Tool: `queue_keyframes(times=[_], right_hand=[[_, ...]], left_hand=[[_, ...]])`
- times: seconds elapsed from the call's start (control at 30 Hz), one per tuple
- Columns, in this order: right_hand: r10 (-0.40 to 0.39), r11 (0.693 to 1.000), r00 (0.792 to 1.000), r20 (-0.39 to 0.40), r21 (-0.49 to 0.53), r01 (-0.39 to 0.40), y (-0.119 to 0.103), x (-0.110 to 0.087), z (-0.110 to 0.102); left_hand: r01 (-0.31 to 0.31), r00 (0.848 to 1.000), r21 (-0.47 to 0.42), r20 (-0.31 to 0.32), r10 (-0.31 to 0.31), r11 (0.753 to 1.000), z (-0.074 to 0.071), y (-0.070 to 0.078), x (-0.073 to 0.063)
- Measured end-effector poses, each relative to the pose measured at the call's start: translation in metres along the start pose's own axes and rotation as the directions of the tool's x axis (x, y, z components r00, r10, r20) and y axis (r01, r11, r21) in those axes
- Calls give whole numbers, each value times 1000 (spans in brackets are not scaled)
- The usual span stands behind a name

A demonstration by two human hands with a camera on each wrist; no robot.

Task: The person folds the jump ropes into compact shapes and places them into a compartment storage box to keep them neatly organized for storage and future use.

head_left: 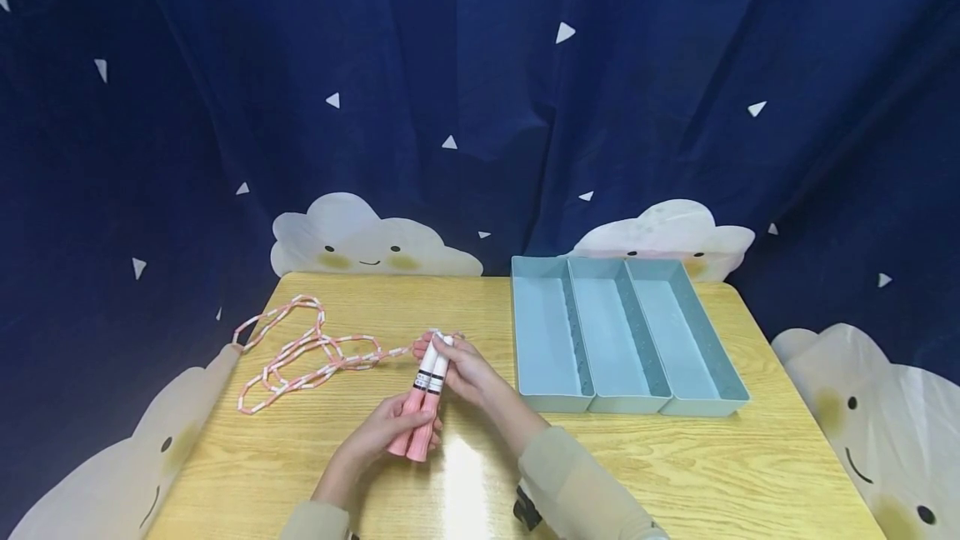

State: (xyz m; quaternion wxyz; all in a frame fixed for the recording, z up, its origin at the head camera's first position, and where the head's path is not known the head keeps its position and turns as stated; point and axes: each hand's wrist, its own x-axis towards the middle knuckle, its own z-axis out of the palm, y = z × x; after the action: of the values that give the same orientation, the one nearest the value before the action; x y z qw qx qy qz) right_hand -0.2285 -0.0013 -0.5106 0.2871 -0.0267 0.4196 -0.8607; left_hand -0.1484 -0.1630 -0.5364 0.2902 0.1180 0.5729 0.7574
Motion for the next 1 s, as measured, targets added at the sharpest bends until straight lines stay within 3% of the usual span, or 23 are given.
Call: queue_keyframes(times=[0.2, 0.33, 0.47, 0.7, 1.0], right_hand=[[13, 999, 1000, 22, 48, -14, -4, -1, 3], [19, 997, 999, 30, 79, -21, -4, -2, 4], [23, 995, 999, 45, 92, -27, -5, -2, 5], [13, 993, 998, 64, 116, -20, -5, -3, 6], [16, 990, 997, 82, 142, -27, -5, -4, 6]], left_hand=[[21, 985, -205, 173, 15, 978, -4, 2, 0], [28, 955, -324, 289, 71, 946, -2, 6, 1], [47, 924, -379, 368, 104, 924, 3, 10, 2], [99, 898, -397, 430, 90, 912, 7, 13, 2], [123, 893, -421, 443, 86, 899, 8, 11, 4]])
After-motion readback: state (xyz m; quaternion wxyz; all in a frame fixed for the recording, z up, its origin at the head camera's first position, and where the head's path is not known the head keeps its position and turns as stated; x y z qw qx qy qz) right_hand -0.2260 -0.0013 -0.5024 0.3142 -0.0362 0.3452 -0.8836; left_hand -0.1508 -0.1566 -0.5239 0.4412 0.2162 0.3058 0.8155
